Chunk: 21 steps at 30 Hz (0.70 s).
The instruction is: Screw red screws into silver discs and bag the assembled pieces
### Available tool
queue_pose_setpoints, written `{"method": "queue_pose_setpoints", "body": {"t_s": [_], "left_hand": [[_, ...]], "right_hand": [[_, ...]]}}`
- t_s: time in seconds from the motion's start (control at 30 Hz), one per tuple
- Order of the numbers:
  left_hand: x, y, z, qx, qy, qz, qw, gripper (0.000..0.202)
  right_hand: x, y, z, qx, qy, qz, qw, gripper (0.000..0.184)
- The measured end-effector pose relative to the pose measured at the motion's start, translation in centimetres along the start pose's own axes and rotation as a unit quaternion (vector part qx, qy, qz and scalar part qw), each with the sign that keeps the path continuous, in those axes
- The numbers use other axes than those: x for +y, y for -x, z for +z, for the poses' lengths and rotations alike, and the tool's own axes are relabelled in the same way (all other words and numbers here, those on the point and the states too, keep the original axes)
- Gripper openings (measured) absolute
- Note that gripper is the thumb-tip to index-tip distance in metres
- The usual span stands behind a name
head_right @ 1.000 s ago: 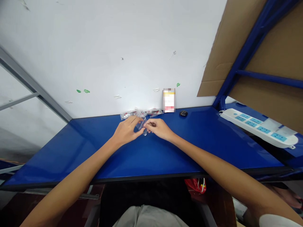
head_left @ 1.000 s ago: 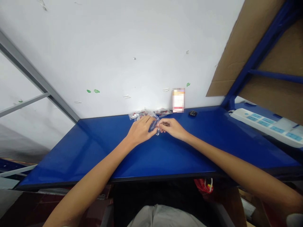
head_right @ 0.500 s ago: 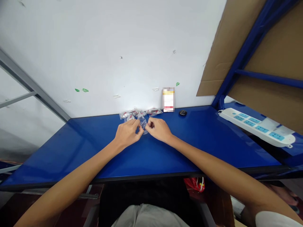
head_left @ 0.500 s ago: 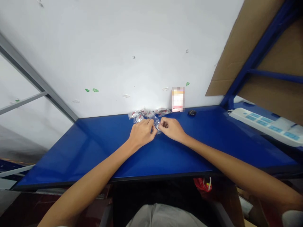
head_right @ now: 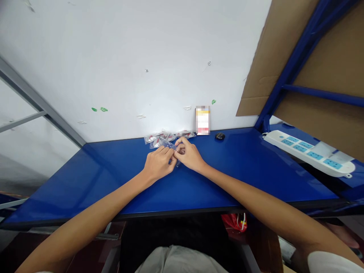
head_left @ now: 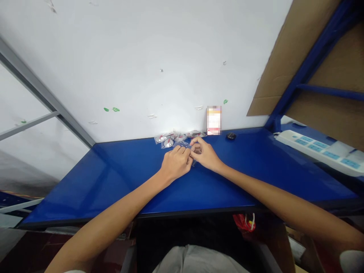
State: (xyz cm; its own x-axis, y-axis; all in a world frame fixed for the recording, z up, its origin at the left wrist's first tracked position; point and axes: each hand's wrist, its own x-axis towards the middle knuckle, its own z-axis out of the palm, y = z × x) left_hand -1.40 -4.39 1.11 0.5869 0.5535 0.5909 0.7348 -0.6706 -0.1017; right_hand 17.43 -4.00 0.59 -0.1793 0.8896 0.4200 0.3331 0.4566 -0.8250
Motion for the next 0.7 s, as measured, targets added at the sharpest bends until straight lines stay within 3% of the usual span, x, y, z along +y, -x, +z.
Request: {"method": "queue_pose_setpoints", "body": {"t_s": [0.27,0.4,0.47,0.57,0.7], "left_hand": [[-0.7,-0.1,-0.1,0.039,0.001,-0.024,0.999,0.017],[-0.7,-0.4,-0.4,0.04,0.036,-0.064,0.997,0.005],[-0.8,-0.7,-0.7,0.03,0.081,-0.068,0.994,0.021],[-1.5,-1.1,-1.1,0.013,0.154,-0.032,0.987,0.039],[-3.1,-1.4,-2.1,-0.032,0.228,0.046,0.972,0.051]], "right_hand": [[0.4,-0.2,0.0,0.045,0.082,0.014,0.995,0.019],[0.8,-0.3,-0.1,0.018,0.063,0.046,0.997,0.015],[1.0,-0.4,-0.2,-0.02,0.016,0.056,0.998,0.01],[1.4,-0.5,-0.2,-0.065,-0.05,0.06,0.995,0.008],[1.8,-0.8,-0.4,-0.076,-0.102,0.097,0.987,0.015]]}}
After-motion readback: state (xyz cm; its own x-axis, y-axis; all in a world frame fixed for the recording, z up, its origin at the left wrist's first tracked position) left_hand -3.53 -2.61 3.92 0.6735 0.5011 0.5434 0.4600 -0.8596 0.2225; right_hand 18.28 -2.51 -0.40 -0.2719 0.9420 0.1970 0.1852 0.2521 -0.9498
